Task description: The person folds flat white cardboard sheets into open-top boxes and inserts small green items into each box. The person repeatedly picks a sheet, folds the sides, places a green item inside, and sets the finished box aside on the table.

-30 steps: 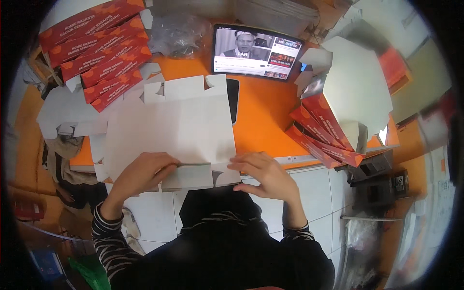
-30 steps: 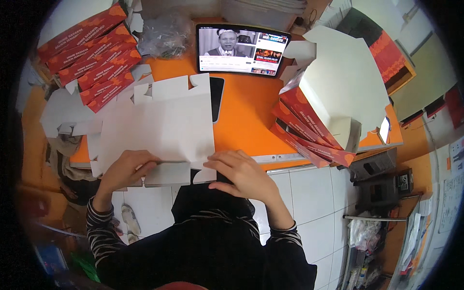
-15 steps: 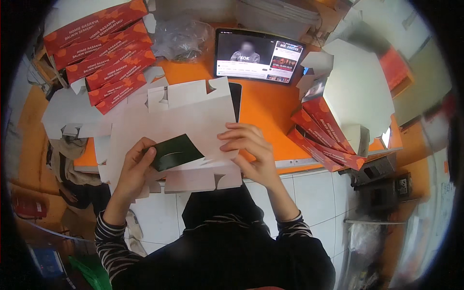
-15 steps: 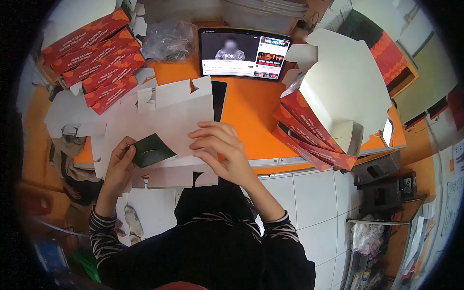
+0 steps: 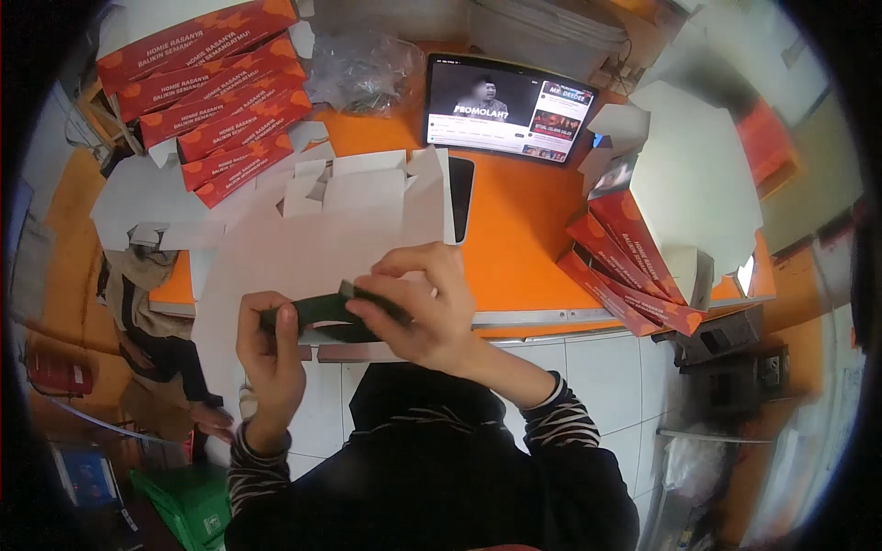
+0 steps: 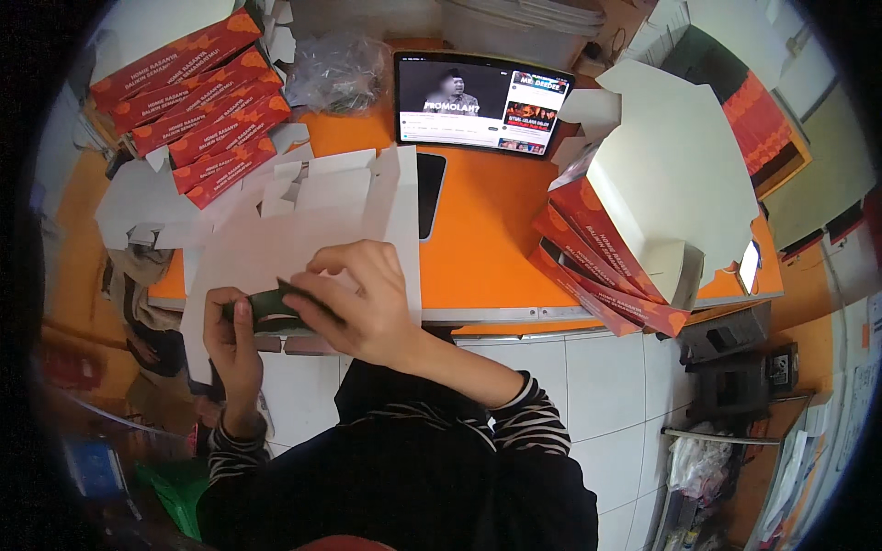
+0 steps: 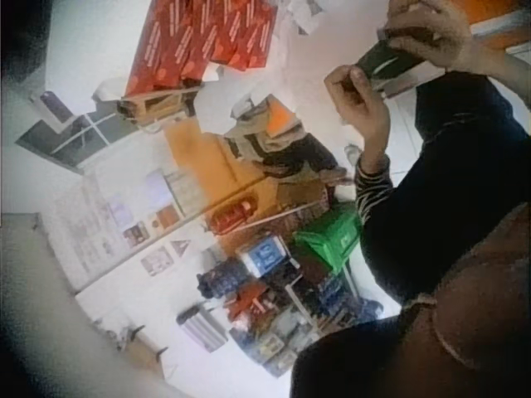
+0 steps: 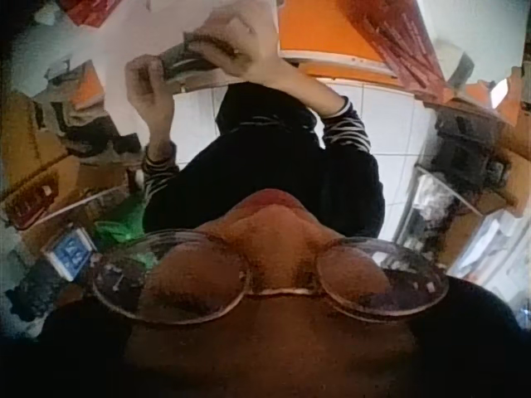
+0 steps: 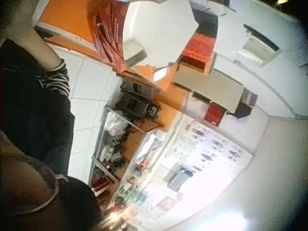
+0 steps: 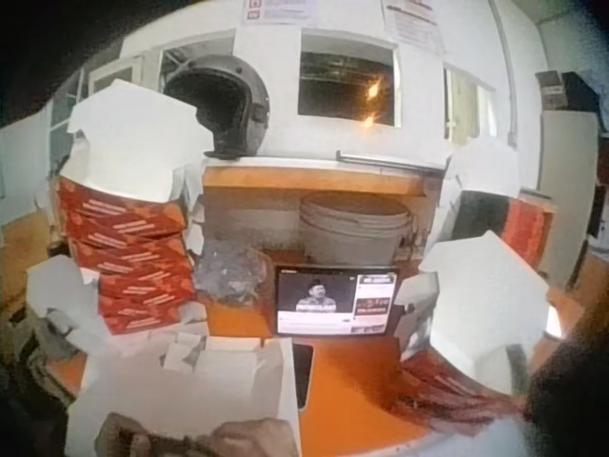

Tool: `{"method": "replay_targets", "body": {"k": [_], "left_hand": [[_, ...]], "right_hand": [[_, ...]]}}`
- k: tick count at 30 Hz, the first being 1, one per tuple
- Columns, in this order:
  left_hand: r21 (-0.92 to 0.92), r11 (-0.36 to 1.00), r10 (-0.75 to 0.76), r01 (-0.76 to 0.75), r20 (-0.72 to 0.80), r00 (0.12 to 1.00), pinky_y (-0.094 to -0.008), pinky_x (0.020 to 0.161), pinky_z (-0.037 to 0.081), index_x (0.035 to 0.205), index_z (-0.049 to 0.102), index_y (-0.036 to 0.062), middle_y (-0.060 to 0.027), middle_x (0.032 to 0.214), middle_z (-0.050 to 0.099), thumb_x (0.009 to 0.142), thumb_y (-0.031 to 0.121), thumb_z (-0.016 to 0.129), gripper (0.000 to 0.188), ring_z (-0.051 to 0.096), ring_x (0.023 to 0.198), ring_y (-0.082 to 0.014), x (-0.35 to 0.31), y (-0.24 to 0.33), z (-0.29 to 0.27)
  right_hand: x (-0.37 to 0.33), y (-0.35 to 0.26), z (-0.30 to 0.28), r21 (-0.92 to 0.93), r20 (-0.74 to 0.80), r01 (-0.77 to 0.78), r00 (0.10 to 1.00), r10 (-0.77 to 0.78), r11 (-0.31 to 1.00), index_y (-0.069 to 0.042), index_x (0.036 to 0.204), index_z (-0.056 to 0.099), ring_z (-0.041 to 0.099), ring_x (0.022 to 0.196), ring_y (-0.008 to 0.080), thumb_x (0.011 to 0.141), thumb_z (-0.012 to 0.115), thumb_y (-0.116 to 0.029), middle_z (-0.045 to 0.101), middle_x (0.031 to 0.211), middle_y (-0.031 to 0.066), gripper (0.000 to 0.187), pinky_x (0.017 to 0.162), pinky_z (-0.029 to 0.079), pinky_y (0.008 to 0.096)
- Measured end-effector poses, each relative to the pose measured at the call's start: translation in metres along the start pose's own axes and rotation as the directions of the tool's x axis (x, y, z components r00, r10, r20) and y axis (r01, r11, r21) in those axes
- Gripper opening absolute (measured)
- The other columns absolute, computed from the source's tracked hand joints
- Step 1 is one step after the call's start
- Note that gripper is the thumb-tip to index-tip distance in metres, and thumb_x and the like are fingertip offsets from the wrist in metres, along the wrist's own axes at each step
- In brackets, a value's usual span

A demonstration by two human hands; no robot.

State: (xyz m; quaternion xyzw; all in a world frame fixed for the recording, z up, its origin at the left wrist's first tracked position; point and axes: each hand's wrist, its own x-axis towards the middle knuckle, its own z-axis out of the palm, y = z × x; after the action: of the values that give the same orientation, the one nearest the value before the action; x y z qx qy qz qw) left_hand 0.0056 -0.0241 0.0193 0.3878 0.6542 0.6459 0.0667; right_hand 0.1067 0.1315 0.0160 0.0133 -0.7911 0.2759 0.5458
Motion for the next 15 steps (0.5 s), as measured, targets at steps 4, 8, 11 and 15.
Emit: {"method": "replay_targets", "body": {"k": [4,8,11,15], "left_hand": [[-0.021,1.000,-0.021,0.020,-0.054,0.998,-0.0180,0.065,0.039,0.094,0.047,0.0021,-0.0014,0.082,0.047,0.097,0.013,0.045,0.012,0.044,0.072,-0.0052,-0.005,0.009,0.019],[0.034,0.998,0.048,-0.047,-0.020,0.999,-0.0191,0.064,0.039,0.094,0.047,0.0011,-0.0030,0.082,0.048,0.095,0.009,0.046,0.008,0.045,0.071,-0.0067,-0.004,0.011,0.025],[0.140,0.986,0.085,-0.095,0.075,0.994,-0.0226,0.066,0.041,0.092,0.048,-0.0005,-0.0063,0.080,0.051,0.092,0.002,0.049,0.003,0.050,0.072,-0.0104,-0.003,0.010,0.023],[0.101,0.995,-0.014,0.000,0.137,0.990,-0.0242,0.072,0.041,0.097,0.049,-0.0013,-0.0081,0.086,0.052,0.089,0.000,0.051,0.008,0.051,0.079,-0.0128,-0.002,0.017,0.023]], "right_hand": [[0.008,0.000,-0.012,-0.021,0.165,-0.052,0.985,0.055,0.998,-0.011,0.092,0.068,0.049,0.076,0.0176,0.067,0.077,-0.018,0.057,0.092,0.0026,0.028,0.070,0.033,0.0310],[0.013,0.002,-0.024,-0.022,0.285,-0.031,0.958,0.036,0.999,-0.011,0.090,0.067,0.049,0.074,0.0177,0.068,0.077,-0.020,0.057,0.091,0.0022,0.026,0.066,0.031,0.0307],[0.007,0.005,-0.023,-0.032,0.330,0.016,0.944,-0.004,0.999,-0.011,0.086,0.066,0.049,0.072,0.0180,0.068,0.077,-0.022,0.057,0.088,0.0023,0.024,0.065,0.030,0.0306],[0.003,0.011,-0.022,0.014,0.289,0.038,0.956,-0.040,0.999,-0.009,0.077,0.064,0.048,0.066,0.0180,0.068,0.078,-0.021,0.056,0.074,0.0027,0.020,0.064,0.030,0.0303]]}}
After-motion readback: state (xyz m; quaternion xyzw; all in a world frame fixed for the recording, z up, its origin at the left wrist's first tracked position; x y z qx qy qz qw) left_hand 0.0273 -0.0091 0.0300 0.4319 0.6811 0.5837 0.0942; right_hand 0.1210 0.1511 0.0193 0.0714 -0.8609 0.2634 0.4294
